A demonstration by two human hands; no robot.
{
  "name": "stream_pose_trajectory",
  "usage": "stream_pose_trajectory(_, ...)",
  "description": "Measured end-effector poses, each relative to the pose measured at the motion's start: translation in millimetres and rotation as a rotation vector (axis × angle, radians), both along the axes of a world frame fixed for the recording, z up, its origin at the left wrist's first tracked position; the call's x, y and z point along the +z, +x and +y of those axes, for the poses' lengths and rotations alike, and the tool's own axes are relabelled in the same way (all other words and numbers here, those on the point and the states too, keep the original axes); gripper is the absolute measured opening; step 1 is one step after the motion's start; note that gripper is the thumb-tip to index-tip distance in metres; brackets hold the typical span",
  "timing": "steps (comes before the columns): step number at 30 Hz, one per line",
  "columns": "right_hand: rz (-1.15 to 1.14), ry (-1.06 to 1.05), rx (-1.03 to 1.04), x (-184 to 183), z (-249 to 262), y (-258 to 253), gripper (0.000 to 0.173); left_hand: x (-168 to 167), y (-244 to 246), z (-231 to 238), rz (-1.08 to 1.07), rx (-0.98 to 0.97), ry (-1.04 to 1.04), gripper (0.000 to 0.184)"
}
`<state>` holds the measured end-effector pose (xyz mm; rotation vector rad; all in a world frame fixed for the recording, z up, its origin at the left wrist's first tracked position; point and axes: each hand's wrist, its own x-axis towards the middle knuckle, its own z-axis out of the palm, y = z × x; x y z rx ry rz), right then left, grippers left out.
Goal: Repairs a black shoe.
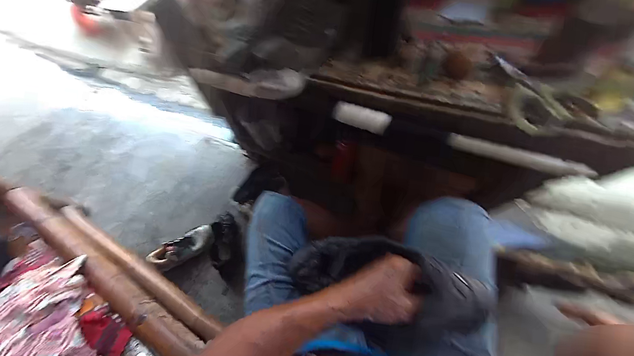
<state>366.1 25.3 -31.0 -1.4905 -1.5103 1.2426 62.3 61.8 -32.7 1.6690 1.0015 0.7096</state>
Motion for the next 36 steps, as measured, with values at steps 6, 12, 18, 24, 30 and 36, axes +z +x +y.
stream_pose_trajectory(6, 0.512, -0.117, 0.276, -9.0, -7.6, -27.0, 0.032, -12.1, -15.1, -0.6, 0.123, 0.026, 0.122, 0.012)
stream_pose_trajectory(12, 0.595, -0.089, 0.419, -11.8, -6.6, -12.5, 0.028, -16.6, -14.6, -0.6, -0.013, 0.047, 0.084, 0.008)
stream_pose_trajectory(18, 0.051, -0.05, 0.508, -6.9, -5.6, 8.1, 0.039, -12.4, -9.6, 7.3, -0.048, 0.076, 0.037, 0.006)
stream_pose_trajectory(24, -0.127, 0.051, 0.233, -8.1, -7.2, 3.5, 0.029, -10.2, -13.6, 10.8, 0.054, 0.094, 0.084, 0.005)
stream_pose_trajectory(30, -0.003, 0.024, 0.178, -13.9, 8.4, -33.9, 0.018, -9.5, -11.9, 9.1, 0.023, 0.09, 0.092, 0.004)
stream_pose_trajectory(36, 0.086, 0.104, 0.209, -15.2, 8.6, -36.9, 0.017, -1.1, -14.7, 5.5, 0.113, 0.027, 0.129, 0.01)
